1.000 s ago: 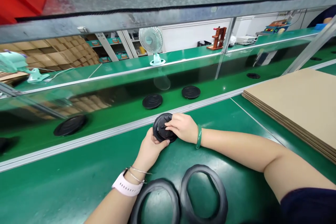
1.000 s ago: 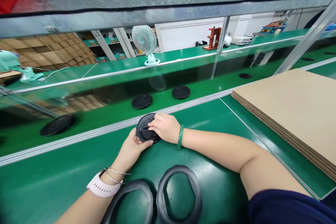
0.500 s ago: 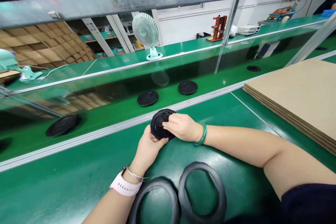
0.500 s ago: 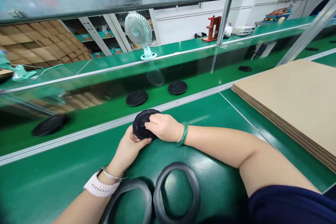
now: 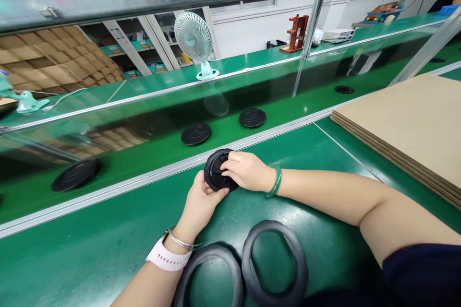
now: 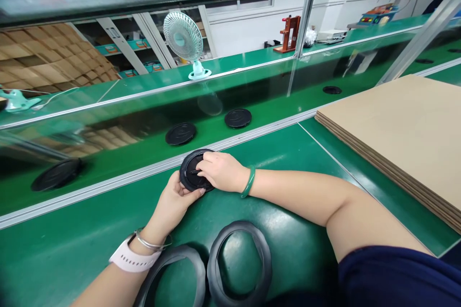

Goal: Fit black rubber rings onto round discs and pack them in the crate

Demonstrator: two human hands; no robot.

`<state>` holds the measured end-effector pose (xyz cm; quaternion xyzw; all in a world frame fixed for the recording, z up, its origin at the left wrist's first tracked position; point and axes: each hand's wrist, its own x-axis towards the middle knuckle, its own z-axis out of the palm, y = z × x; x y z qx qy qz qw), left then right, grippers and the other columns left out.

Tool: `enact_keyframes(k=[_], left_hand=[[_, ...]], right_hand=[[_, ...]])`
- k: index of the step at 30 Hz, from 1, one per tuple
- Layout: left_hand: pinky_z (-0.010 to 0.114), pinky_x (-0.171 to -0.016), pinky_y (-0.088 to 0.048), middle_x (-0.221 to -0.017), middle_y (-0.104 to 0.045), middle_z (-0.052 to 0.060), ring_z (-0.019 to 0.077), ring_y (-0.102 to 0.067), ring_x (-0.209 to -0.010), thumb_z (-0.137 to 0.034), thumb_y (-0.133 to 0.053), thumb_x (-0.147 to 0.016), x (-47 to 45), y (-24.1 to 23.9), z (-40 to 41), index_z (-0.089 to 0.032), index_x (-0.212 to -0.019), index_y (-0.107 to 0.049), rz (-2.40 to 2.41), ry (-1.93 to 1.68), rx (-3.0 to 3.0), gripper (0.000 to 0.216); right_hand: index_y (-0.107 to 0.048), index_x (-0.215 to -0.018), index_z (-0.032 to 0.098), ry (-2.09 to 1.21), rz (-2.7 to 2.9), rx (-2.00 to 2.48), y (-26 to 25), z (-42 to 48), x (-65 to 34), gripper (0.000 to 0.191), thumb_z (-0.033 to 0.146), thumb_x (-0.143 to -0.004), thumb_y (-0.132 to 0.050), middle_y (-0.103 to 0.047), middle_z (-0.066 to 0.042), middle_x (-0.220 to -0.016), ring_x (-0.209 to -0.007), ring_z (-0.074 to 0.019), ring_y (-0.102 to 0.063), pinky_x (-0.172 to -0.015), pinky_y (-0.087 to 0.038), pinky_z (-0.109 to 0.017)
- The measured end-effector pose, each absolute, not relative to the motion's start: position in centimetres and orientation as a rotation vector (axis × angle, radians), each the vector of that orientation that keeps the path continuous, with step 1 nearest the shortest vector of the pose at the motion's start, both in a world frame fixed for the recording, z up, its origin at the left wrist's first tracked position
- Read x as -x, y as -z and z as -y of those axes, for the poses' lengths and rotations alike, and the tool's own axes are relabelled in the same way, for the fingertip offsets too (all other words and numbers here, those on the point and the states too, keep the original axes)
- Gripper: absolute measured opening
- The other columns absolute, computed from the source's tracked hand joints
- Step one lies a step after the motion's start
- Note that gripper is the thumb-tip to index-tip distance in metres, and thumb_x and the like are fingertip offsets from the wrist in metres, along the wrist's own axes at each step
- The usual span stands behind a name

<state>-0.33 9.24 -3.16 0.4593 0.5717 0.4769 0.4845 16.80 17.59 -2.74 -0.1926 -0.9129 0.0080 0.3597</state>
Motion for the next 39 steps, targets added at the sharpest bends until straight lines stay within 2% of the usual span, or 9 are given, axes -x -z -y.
enact_keyframes(k=[4, 10, 20, 26, 29, 32, 34, 36, 39], left_hand=[[0.04, -0.088, -0.057, -0.104, -0.071, 0.004, 0.0217, -0.071, -0.093, -0.023, -0.084, -0.059, 0.3, 3.1, -9.3, -0.02, -0.114, -0.05, -1.425, -1.166, -1.122, 0.064], [0.041, -0.088, -0.057, -0.101, -0.072, 0.003, 0.0225, -0.072, -0.093, -0.023, -0.085, -0.058, 0.2, 3.1, -9.2, -0.02, -0.111, -0.05, -1.446, -1.155, -1.119, 0.064], [0.041, -0.085, -0.059, -0.094, -0.073, 0.003, 0.0228, -0.073, -0.088, -0.022, -0.086, -0.056, 0.2, 3.0, -9.2, -0.019, -0.106, -0.052, -1.492, -1.142, -1.12, 0.061], [0.043, -0.089, -0.057, -0.099, -0.073, 0.005, 0.0232, -0.072, -0.091, -0.023, -0.087, -0.055, 0.4, 3.2, -9.2, -0.018, -0.109, -0.052, -1.467, -1.145, -1.111, 0.064], [0.042, -0.091, -0.056, -0.102, -0.072, 0.005, 0.0227, -0.072, -0.094, -0.023, -0.087, -0.057, 0.7, 3.4, -9.4, -0.02, -0.111, -0.05, -1.461, -1.2, -1.099, 0.066], [0.042, -0.096, -0.054, -0.11, -0.07, 0.006, 0.0233, -0.07, -0.102, -0.023, -0.087, -0.058, 0.9, 3.6, -9.5, -0.021, -0.115, -0.048, -1.426, -1.244, -1.1, 0.068], [0.043, -0.098, -0.053, -0.117, -0.068, 0.008, 0.0254, -0.067, -0.109, -0.024, -0.087, -0.058, 0.9, 3.7, -9.4, -0.022, -0.117, -0.046, -1.401, -1.222, -1.12, 0.072], [0.046, -0.101, -0.05, -0.126, -0.063, 0.01, 0.0287, -0.062, -0.117, -0.025, -0.089, -0.055, 0.8, 3.7, -9.2, -0.023, -0.122, -0.045, -1.413, -1.193, -1.183, 0.08], [0.05, -0.109, -0.041, -0.135, -0.057, 0.012, 0.0326, -0.054, -0.127, -0.031, -0.089, -0.057, 0.8, 3.6, -8.8, -0.023, -0.129, -0.045, -1.477, -1.193, -1.321, 0.085]], right_hand=[[-0.064, -0.1, 0.013, -0.041, 2.396, 0.521, 2.5, -17.4, -16.8, 0.01, 0.02, -0.095, -0.059, -0.059, -0.009, -0.091, -0.085, -0.021, -0.056, -0.077, -0.05, -0.033], [-0.055, -0.126, 0.006, 0.049, 2.478, 0.566, 2.3, -16.8, -16.5, 0.031, 0.019, -0.097, -0.056, -0.06, -0.013, -0.096, -0.092, -0.0244, -0.058, -0.082, -0.052, -0.038], [-0.054, -0.129, 0.007, 0.109, 2.598, 0.583, 2.3, -17.0, -16.3, 0.034, 0.019, -0.097, -0.056, -0.061, -0.012, -0.097, -0.091, -0.0236, -0.058, -0.08, -0.052, -0.035], [-0.063, -0.114, 0.006, 0.075, 2.623, 0.595, 1.3, -17.0, -16.4, 0.022, 0.017, -0.096, -0.056, -0.06, -0.015, -0.101, -0.096, -0.0266, -0.055, -0.078, -0.051, -0.04], [-0.063, -0.115, 0.013, -0.078, 2.406, 0.548, 1.3, -17.1, -17.0, 0.022, 0.021, -0.096, -0.057, -0.058, -0.015, -0.114, -0.107, -0.027, -0.052, -0.092, -0.047, -0.044], [-0.058, -0.126, 0.016, -0.396, 2.096, 0.709, 2.0, -17.8, -17.2, 0.03, 0.021, -0.096, -0.058, -0.054, -0.014, -0.126, -0.118, -0.0255, -0.048, -0.103, -0.041, -0.046], [-0.058, -0.123, 0.015, -0.684, 1.989, 0.821, 2.7, -18.5, -17.1, 0.028, 0.019, -0.095, -0.058, -0.059, -0.012, -0.119, -0.113, -0.0233, -0.053, -0.101, -0.043, -0.043], [-0.063, -0.11, 0.015, -0.931, 1.948, 0.874, 3.3, -19.0, -16.7, 0.017, 0.018, -0.093, -0.06, -0.063, -0.008, -0.108, -0.101, -0.0206, -0.058, -0.093, -0.046, -0.038], [-0.062, -0.092, 0.015, -1.054, 1.885, 0.889, 3.6, -19.0, -16.2, 0.01, 0.022, -0.087, -0.069, -0.063, -0.003, -0.093, -0.089, -0.018, -0.057, -0.082, -0.046, -0.032]])
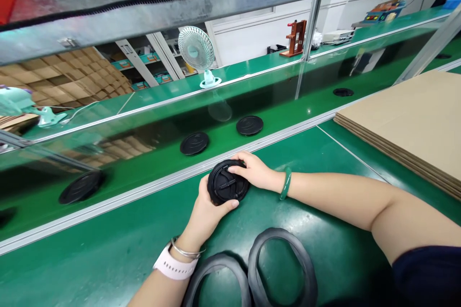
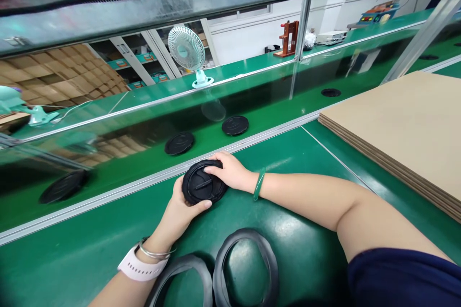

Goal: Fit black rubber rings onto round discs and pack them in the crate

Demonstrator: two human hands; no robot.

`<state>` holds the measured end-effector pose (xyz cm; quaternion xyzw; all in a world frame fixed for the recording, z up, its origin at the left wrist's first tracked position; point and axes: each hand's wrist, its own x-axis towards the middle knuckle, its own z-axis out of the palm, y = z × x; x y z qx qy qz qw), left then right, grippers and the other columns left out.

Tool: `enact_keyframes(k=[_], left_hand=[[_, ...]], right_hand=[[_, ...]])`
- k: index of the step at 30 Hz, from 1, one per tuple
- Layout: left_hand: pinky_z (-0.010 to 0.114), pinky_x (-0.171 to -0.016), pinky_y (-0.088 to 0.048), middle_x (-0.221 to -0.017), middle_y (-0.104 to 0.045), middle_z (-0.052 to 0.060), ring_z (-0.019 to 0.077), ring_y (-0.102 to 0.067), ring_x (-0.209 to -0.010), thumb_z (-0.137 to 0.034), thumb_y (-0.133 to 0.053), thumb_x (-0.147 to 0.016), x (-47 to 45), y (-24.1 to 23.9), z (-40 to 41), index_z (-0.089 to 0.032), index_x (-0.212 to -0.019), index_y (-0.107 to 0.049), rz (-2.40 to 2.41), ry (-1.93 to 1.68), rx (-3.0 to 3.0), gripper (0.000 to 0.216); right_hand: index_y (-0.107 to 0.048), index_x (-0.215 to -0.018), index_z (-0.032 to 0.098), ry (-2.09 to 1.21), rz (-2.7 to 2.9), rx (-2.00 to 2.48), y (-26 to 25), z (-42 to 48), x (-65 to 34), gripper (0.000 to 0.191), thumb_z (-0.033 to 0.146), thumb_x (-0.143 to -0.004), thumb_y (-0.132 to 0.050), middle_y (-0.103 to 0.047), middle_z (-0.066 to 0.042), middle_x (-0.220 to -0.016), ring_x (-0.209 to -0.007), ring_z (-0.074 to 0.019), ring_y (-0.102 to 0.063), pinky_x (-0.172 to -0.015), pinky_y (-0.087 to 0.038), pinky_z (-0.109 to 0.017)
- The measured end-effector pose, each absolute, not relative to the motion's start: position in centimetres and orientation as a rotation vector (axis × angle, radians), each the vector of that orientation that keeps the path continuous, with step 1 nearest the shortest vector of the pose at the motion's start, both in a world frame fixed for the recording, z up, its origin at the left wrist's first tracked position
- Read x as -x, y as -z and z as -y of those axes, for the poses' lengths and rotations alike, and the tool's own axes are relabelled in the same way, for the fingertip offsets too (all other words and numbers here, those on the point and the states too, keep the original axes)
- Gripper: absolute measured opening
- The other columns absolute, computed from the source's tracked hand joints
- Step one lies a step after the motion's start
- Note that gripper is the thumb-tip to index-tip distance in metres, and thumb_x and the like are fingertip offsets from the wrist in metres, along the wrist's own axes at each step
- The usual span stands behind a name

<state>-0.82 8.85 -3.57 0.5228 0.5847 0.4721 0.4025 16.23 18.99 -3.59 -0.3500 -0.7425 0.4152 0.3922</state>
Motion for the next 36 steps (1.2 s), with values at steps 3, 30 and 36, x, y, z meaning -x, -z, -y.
enact_keyframes(k=[3, 30, 36], left_hand=[[0.048, -0.11, -0.039, -0.133, -0.059, 0.011, 0.0316, -0.054, -0.127, -0.038, -0.081, -0.07, 0.9, 3.4, -8.7, -0.022, -0.13, -0.047, -1.482, -1.168, -1.368, 0.071], [0.039, -0.104, -0.042, -0.123, -0.065, 0.005, 0.0261, -0.057, -0.12, -0.042, -0.066, -0.085, 1.1, 3.1, -9.0, -0.024, -0.12, -0.056, -1.5, -1.175, -1.349, 0.041], [0.038, -0.103, -0.043, -0.119, -0.067, 0.004, 0.0254, -0.059, -0.117, -0.041, -0.067, -0.084, 0.9, 2.7, -9.0, -0.025, -0.118, -0.057, -1.513, -1.19, -1.355, 0.038]], right_hand=[[-0.056, -0.082, 0.017, -1.037, 1.834, 0.904, 3.4, -18.5, -16.0, 0.018, 0.021, -0.081, -0.073, -0.059, 0.001, -0.084, -0.081, -0.016, -0.054, -0.077, -0.044, -0.03], [-0.064, -0.11, 0.017, -1.632, 1.84, 0.644, 2.9, -18.9, -17.1, 0.051, 0.021, -0.064, -0.087, -0.069, -0.006, -0.111, -0.105, -0.0245, -0.064, -0.095, -0.05, -0.041], [-0.065, -0.106, 0.015, -1.388, 1.857, 0.832, 2.8, -18.1, -16.6, 0.049, 0.014, -0.062, -0.087, -0.069, -0.006, -0.107, -0.099, -0.0241, -0.065, -0.091, -0.051, -0.04]])
